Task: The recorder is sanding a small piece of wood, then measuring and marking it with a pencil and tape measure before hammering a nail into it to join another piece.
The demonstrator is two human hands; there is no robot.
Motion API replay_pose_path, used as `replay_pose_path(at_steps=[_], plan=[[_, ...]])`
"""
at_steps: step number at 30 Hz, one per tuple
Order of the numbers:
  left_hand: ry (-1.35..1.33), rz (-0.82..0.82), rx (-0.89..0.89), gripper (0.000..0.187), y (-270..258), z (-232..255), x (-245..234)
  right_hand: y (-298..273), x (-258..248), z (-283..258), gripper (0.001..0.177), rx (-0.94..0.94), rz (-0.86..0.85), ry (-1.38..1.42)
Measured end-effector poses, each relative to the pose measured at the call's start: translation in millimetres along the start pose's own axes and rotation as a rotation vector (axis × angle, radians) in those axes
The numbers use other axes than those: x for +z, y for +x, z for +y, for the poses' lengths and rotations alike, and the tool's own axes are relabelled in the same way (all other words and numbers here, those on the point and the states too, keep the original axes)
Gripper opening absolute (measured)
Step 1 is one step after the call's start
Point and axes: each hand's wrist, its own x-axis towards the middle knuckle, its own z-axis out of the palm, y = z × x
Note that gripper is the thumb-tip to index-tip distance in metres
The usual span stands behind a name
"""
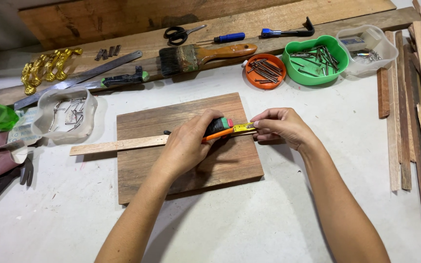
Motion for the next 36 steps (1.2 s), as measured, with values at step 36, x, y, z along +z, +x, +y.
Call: replay_pose_path(at_steps=[36], plan=[[0.051, -0.050, -0.099, 0.060, -35, -43, -45, 3, 29, 17, 0.025, -0.323, 0.123, -0.394]])
